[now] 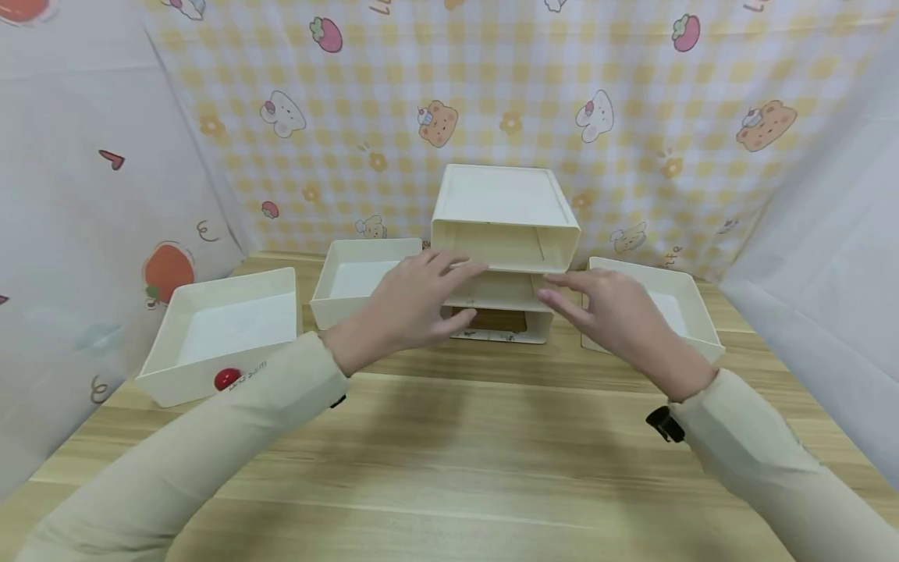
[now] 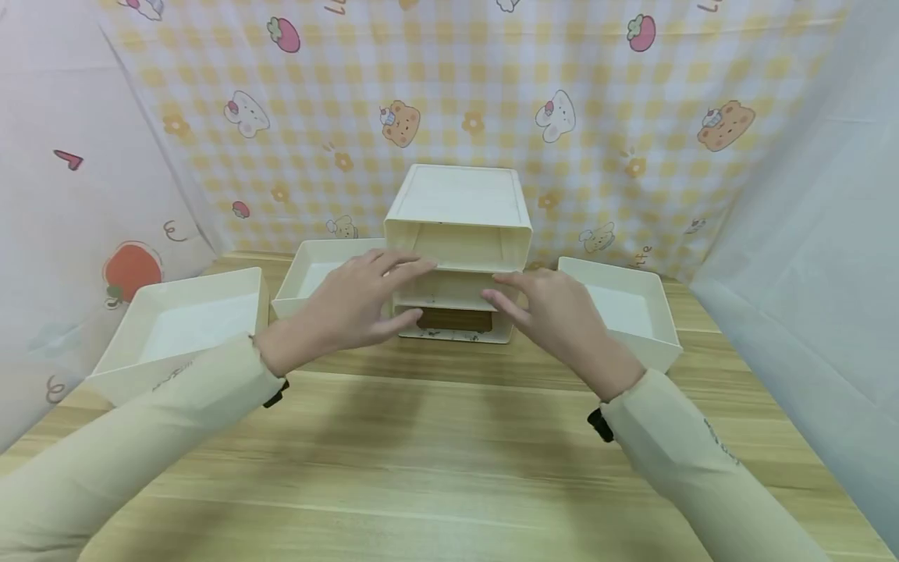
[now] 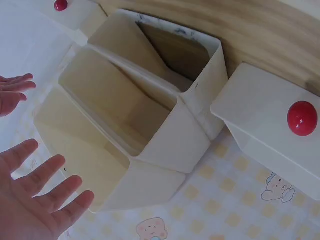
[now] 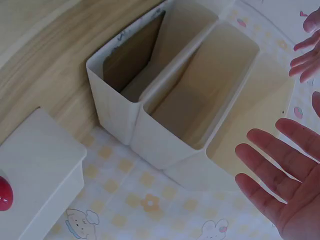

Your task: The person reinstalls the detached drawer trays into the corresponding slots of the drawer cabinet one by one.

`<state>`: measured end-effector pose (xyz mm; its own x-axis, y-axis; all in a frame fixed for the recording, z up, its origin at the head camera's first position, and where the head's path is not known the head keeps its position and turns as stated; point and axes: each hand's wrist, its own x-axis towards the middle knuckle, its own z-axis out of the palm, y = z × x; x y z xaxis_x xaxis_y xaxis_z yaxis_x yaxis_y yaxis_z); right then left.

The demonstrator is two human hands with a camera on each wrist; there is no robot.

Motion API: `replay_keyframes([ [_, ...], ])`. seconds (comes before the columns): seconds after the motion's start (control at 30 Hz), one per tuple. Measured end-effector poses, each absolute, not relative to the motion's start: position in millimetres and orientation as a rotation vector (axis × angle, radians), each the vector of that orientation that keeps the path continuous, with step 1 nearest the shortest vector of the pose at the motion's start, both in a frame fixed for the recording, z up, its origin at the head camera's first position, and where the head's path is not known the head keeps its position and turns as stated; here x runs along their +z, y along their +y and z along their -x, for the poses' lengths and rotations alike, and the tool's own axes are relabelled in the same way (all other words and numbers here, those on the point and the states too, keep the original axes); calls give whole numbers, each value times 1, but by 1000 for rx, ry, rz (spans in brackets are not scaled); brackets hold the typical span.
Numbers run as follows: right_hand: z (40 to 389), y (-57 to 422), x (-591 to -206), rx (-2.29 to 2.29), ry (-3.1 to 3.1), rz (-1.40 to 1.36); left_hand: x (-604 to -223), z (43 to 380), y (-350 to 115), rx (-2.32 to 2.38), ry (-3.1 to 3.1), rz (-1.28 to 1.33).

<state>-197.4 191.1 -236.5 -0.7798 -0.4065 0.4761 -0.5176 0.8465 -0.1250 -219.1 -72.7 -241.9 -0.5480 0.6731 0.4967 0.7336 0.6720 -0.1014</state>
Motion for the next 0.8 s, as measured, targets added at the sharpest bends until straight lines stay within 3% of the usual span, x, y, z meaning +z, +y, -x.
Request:
replay_keyframes([
  [0.8, 236, 194, -205, 768, -2426, -353, -209, 266, -74, -695, -2388, 848],
])
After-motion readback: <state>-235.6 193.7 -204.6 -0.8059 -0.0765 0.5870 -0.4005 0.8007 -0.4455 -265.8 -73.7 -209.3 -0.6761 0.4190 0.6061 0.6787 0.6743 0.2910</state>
